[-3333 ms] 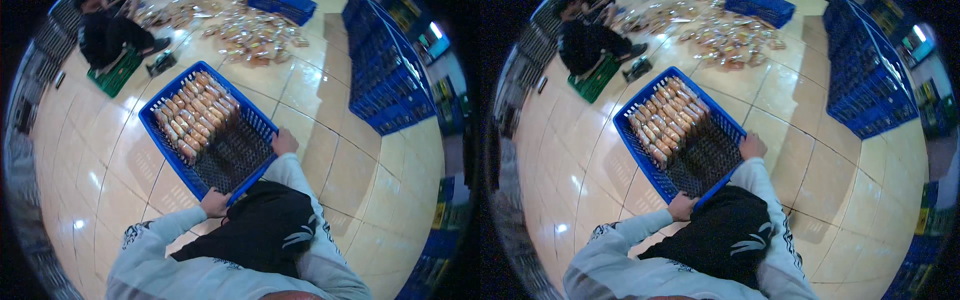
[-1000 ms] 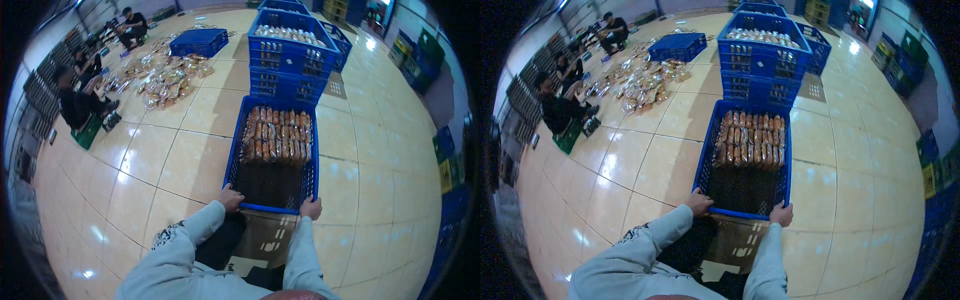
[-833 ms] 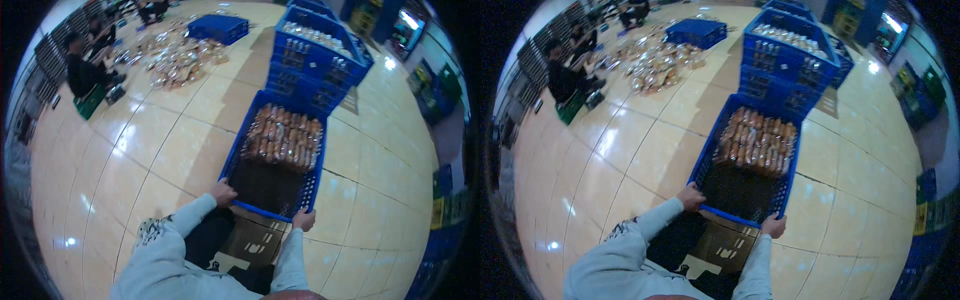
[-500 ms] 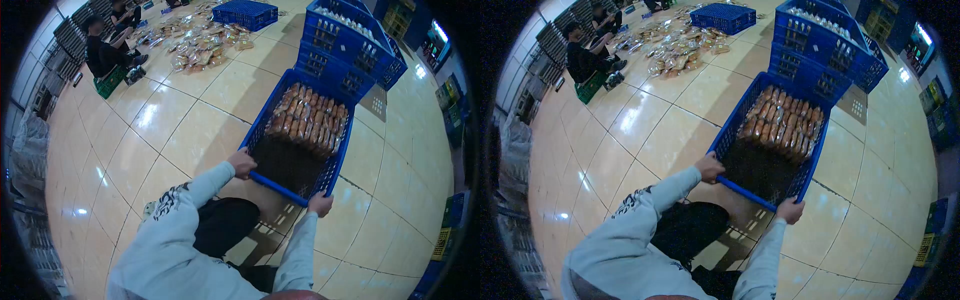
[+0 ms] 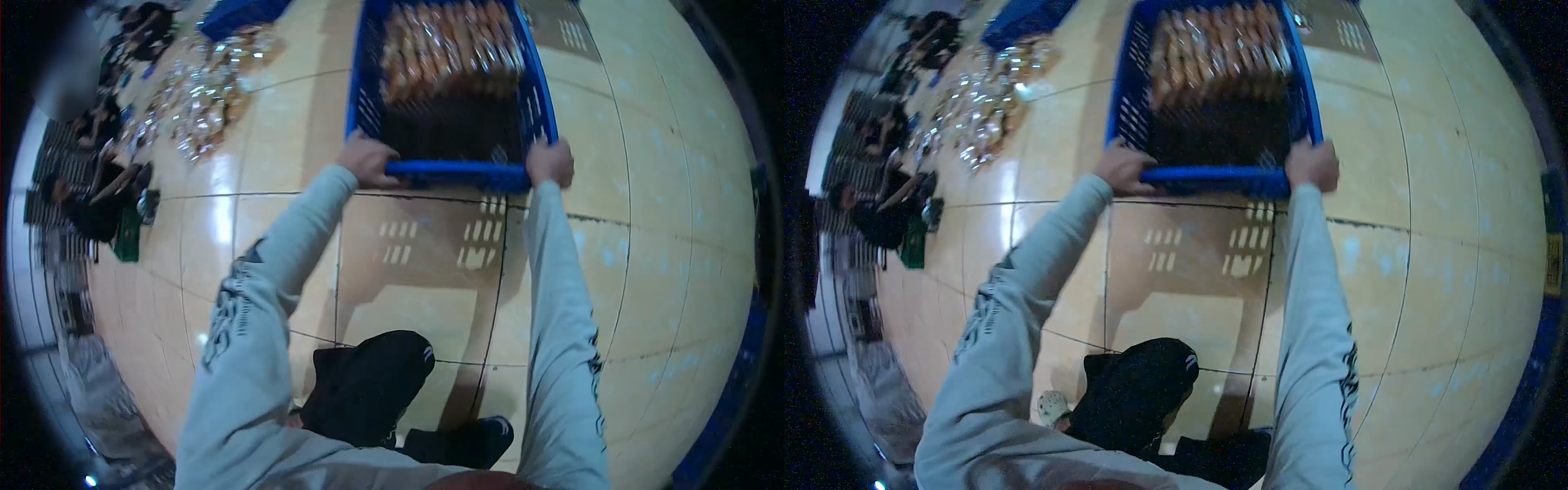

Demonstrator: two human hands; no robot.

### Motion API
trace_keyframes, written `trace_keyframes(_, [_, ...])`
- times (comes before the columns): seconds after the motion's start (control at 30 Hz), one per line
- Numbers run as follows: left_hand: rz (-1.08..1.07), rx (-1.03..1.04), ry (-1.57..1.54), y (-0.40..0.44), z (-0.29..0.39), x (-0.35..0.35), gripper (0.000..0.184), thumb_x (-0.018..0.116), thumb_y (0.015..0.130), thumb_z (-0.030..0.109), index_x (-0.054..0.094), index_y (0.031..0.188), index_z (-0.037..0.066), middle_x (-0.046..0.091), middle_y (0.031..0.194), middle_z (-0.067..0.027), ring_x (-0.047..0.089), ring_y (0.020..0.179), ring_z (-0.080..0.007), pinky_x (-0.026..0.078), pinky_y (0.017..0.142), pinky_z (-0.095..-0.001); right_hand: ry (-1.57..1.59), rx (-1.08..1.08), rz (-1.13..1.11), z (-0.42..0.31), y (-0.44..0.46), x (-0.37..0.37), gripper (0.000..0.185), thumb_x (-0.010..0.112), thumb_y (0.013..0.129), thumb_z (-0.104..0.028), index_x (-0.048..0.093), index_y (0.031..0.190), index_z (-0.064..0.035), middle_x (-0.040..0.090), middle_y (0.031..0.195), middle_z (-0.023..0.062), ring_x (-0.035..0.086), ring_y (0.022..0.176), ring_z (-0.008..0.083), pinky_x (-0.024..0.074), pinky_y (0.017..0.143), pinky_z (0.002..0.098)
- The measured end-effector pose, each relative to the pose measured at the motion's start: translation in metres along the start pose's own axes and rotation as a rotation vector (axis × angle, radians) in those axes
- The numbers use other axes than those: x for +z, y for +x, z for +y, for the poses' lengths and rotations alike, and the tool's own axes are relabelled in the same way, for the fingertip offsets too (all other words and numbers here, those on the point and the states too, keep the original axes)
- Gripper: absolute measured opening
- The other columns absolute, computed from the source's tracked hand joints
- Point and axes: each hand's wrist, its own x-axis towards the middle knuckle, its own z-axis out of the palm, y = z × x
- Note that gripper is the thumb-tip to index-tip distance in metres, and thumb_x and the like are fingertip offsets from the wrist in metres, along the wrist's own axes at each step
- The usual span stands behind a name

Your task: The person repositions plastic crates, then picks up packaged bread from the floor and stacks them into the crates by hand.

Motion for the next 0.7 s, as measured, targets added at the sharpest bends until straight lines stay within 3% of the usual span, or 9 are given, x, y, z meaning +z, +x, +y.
trace_keyframes(0.13, [-0.104, -0.076, 0.012, 0.021, 0.011, -0.02, 0.049, 0.066, 0.071, 0.059, 0.071, 0.092, 0.015, 0.069, 0.089, -0.0113, 0.064, 0.09, -0.0312, 0.037, 0.092, -0.0478, -0.023, 0.024, 0.048, 0.0, 0.006, -0.001, 0.035, 0.059, 0.086, -0.039, 0.066, 0.101, -0.008, 0.068, 0.104, 0.0182, 0.064, 0.099, 0.0413, 0.0506, 0.084, 0.0507])
trace_keyframes(0.3, [0.172, 0.096, -0.012, -0.018, 0.014, 0.003, 0.046, 0.072, 0.063, 0.055, 0.071, 0.087, 0.016, 0.07, 0.087, -0.0116, 0.064, 0.087, -0.0314, 0.04, 0.087, -0.0443, -0.053, 0.078, 0.108, 0.042, -0.038, -0.016, 0.037, 0.054, 0.088, -0.041, 0.063, 0.103, -0.008, 0.066, 0.105, 0.0209, 0.062, 0.1, 0.0423, 0.0476, 0.085, 0.0539])
trace_keyframes(0.33, [-0.009, 0.031, 0.014, -0.034, 0.029, -0.006, 0.047, 0.072, 0.063, 0.057, 0.072, 0.088, 0.017, 0.07, 0.087, -0.011, 0.065, 0.085, -0.0293, 0.04, 0.085, -0.0427, -0.026, 0.14, 0.06, 0.039, -0.069, -0.042, 0.035, 0.055, 0.088, -0.04, 0.062, 0.103, -0.0087, 0.066, 0.105, 0.0205, 0.062, 0.1, 0.0415, 0.0477, 0.085, 0.0529])
trace_keyframes(0.47, [0.056, 0.047, -0.006, -0.158, 0.117, -0.007, 0.048, 0.07, 0.065, 0.055, 0.07, 0.087, 0.013, 0.07, 0.083, -0.0099, 0.065, 0.084, -0.0267, 0.038, 0.084, -0.0412, 0.011, 0.148, 0.119, 0.12, -0.184, -0.096, 0.032, 0.056, 0.088, -0.038, 0.062, 0.101, -0.0091, 0.068, 0.097, 0.0191, 0.065, 0.093, 0.0397, 0.0509, 0.077, 0.0517])
trace_keyframes(0.5, [0.01, 0.076, -0.108, -0.045, 0.011, -0.013, 0.048, 0.07, 0.066, 0.055, 0.071, 0.087, 0.013, 0.07, 0.083, -0.0097, 0.065, 0.084, -0.0265, 0.038, 0.084, -0.0414, -0.095, 0.179, 0.115, 0.023, -0.09, -0.038, 0.032, 0.057, 0.088, -0.038, 0.062, 0.101, -0.0091, 0.068, 0.097, 0.0189, 0.065, 0.092, 0.0397, 0.0511, 0.076, 0.0514])
trace_keyframes(0.53, [-0.057, 0.081, -0.15, -0.001, -0.018, -0.022, 0.048, 0.07, 0.066, 0.056, 0.071, 0.088, 0.013, 0.07, 0.083, -0.0095, 0.065, 0.083, -0.0262, 0.039, 0.084, -0.0416, -0.143, 0.216, 0.074, -0.005, -0.053, -0.021, 0.032, 0.057, 0.088, -0.038, 0.062, 0.1, -0.0091, 0.068, 0.096, 0.0187, 0.065, 0.092, 0.0396, 0.0513, 0.076, 0.0512])
trace_keyframes(0.57, [-0.147, 0.075, -0.15, 0.032, -0.043, 0.01, 0.048, 0.07, 0.066, 0.056, 0.071, 0.088, 0.014, 0.07, 0.084, -0.0094, 0.065, 0.084, -0.0257, 0.039, 0.084, -0.0416, -0.181, 0.262, 0.013, -0.001, -0.028, 0.032, 0.032, 0.057, 0.087, -0.038, 0.062, 0.1, -0.0091, 0.068, 0.096, 0.0187, 0.065, 0.091, 0.0397, 0.0512, 0.076, 0.0513])
trace_keyframes(0.6, [-0.204, 0.046, -0.158, 0.082, -0.061, 0.001, 0.048, 0.069, 0.066, 0.056, 0.072, 0.089, 0.014, 0.07, 0.084, -0.0094, 0.065, 0.084, -0.0253, 0.039, 0.085, -0.0417, -0.218, 0.267, -0.036, -0.026, 0.026, 0.046, 0.031, 0.058, 0.087, -0.038, 0.062, 0.1, -0.0091, 0.068, 0.096, 0.0186, 0.065, 0.091, 0.0397, 0.0512, 0.076, 0.0514])
trace_keyframes(0.7, [-0.289, 0.018, -0.153, 0.111, -0.081, -0.006, 0.048, 0.07, 0.066, 0.056, 0.073, 0.09, 0.015, 0.071, 0.086, -0.009, 0.066, 0.085, -0.0241, 0.039, 0.086, -0.0413, -0.249, 0.277, -0.076, -0.042, 0.054, 0.066, 0.03, 0.059, 0.088, -0.037, 0.061, 0.097, -0.0087, 0.068, 0.096, 0.019, 0.065, 0.092, 0.0393, 0.0507, 0.077, 0.0517])
